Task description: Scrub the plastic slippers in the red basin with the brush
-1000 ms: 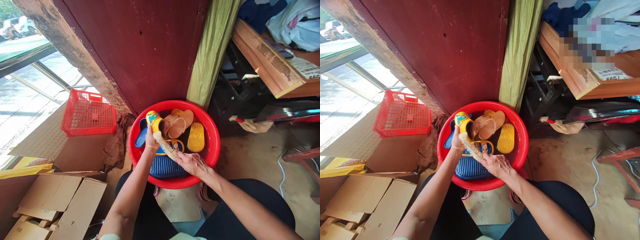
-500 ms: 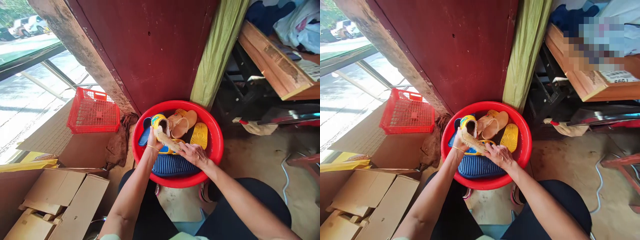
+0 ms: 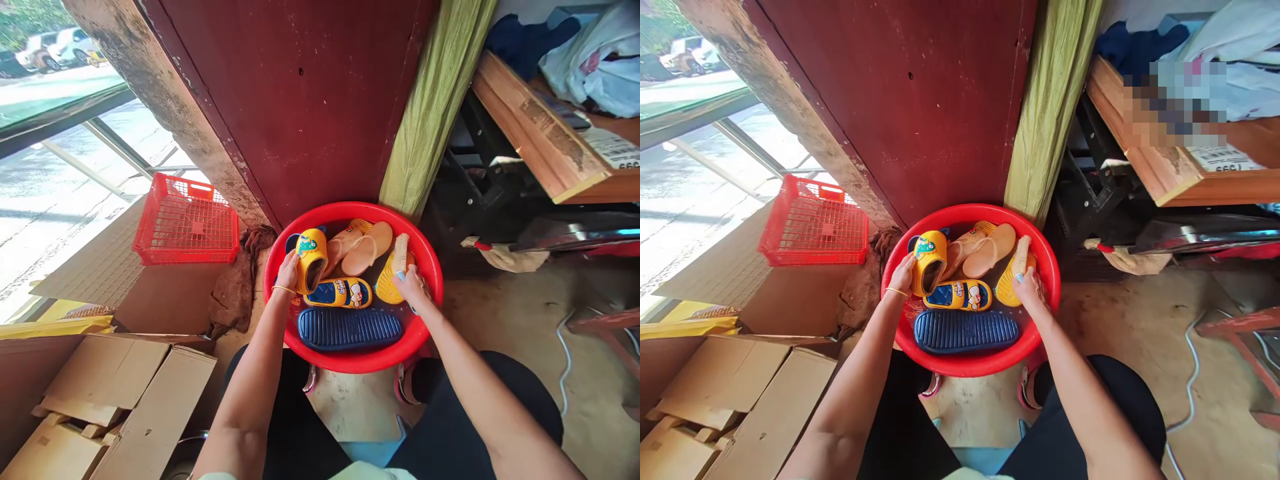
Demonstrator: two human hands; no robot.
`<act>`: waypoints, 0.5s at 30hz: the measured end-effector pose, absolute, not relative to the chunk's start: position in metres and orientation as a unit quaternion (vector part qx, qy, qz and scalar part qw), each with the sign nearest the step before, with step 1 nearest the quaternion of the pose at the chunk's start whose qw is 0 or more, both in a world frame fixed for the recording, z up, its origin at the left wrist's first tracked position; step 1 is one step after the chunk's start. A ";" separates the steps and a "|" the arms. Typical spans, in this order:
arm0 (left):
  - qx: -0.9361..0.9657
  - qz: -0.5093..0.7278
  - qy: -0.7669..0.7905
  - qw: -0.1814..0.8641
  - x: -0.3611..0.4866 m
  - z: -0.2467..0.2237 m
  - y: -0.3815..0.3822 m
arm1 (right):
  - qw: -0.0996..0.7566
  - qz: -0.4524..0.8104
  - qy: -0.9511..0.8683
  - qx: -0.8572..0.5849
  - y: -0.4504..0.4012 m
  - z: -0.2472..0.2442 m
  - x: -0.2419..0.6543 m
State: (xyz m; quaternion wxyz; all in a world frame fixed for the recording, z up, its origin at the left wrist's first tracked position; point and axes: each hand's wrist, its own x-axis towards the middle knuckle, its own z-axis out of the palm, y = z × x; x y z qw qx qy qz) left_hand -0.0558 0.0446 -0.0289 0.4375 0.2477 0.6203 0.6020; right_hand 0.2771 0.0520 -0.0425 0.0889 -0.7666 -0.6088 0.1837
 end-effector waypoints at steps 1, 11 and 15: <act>0.261 0.605 0.620 0.425 -0.058 -0.029 0.043 | 0.096 0.214 -0.588 -0.774 0.053 -0.047 0.275; 0.554 0.511 0.632 0.180 -0.020 -0.004 0.025 | 0.155 0.381 -0.469 -0.781 0.061 -0.068 0.286; 0.689 0.263 0.672 0.067 -0.003 -0.014 0.028 | 0.152 0.354 -0.493 -0.780 0.060 -0.065 0.281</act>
